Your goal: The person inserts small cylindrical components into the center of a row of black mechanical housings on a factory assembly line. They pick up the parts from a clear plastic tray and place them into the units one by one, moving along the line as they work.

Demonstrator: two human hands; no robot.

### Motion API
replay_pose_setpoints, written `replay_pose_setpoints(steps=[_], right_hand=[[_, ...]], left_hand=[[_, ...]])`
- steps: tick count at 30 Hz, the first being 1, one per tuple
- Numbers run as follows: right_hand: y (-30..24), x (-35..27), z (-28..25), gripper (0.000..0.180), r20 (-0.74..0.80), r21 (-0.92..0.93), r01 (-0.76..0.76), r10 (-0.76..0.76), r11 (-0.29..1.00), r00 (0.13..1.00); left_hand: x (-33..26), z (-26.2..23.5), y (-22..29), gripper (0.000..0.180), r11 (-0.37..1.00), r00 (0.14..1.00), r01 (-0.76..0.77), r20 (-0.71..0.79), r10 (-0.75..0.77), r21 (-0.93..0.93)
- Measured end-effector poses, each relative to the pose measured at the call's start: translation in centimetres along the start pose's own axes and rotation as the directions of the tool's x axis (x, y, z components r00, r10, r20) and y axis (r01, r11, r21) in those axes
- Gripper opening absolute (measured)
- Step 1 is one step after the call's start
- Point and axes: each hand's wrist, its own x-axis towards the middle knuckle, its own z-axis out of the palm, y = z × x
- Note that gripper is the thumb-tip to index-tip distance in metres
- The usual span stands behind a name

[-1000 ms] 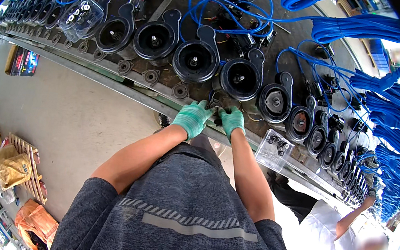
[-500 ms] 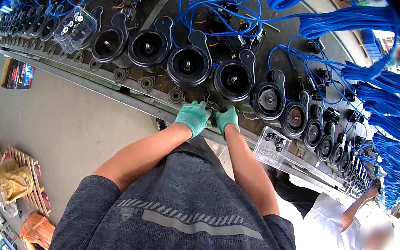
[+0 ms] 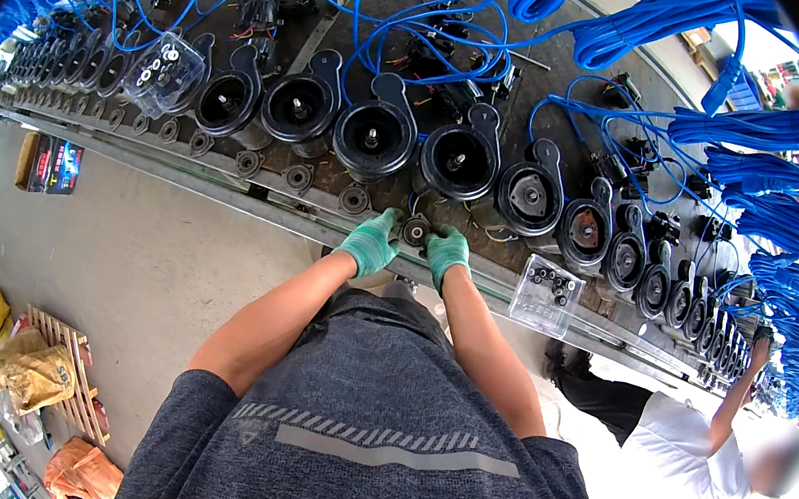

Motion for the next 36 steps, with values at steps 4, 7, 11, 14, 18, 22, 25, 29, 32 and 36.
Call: replay_pose_setpoints(steps=[4, 7, 11, 14, 18, 22, 25, 29, 32, 36], right_hand=[[2.4, 1.0, 0.7, 0.038, -0.100, -0.260, 0.183, -0.215, 0.948, 0.971], [3.3, 1.2, 0.9, 0.034, -0.117, -0.261, 0.243, -0.281, 0.934, 0.953], [4.0, 2.2, -0.4, 0.031, -0.021, -0.043, 0.265, -0.266, 0.963, 0.964], [-2.2, -2.7, -1.0, 0.028, 0.096, -0.056, 0.080, -0.074, 0.995, 0.993], [-8.3, -8.3, -5.0, 0.024, 0.247, -0.206, 0.225, -0.172, 0.952, 0.954], [-14.3, -12.1, -6.5, 0.020, 0.060, -0.019, 0.589, -0.588, 0.808, 0.807], [-18.2, -11.8, -6.9, 0.025, -0.111, -0.365, 0.778, -0.854, 0.511, 0.508], [-17.1, -7.2, -6.3, 0.026, -0.038, -0.618, 0.729, -0.938, 0.293, 0.345], [-17.1, -7.1, -6.0, 0.025, 0.027, -0.682, 0.698, -0.946, 0.219, 0.324], [-17.4, -8.9, -7.8, 0.024, 0.166, -0.663, 0.733, -0.926, 0.149, 0.339]], left_hand=[[0.2, 1.3, -1.2, 0.065, 0.905, 1.000, 0.001, 0.001, -0.001, -0.425], [0.1, 1.2, -0.3, 0.065, 0.794, 1.000, 0.013, 0.015, -0.004, -0.607], [0.5, 2.1, 2.3, 0.061, 0.756, 1.000, 0.023, 0.018, -0.015, -0.654], [0.5, 2.4, -0.1, 0.058, 0.830, 0.991, -0.130, -0.069, 0.111, -0.543], [-2.2, -1.1, 3.4, 0.062, 0.546, 0.997, -0.031, 0.015, 0.079, -0.837], [-3.8, -4.7, 3.3, 0.068, 0.469, 0.981, -0.180, -0.127, 0.143, -0.865], [-4.2, -5.4, 1.2, 0.063, 0.570, 0.996, -0.091, -0.075, 0.051, -0.817], [-5.5, -5.4, -0.3, 0.058, 0.634, 0.996, 0.078, 0.027, -0.089, -0.770], [-6.2, -4.9, -0.6, 0.055, 0.606, 0.985, 0.097, -0.012, -0.174, -0.790], [-6.5, -4.3, -1.4, 0.049, 0.561, 0.974, 0.113, -0.021, -0.227, -0.820]])
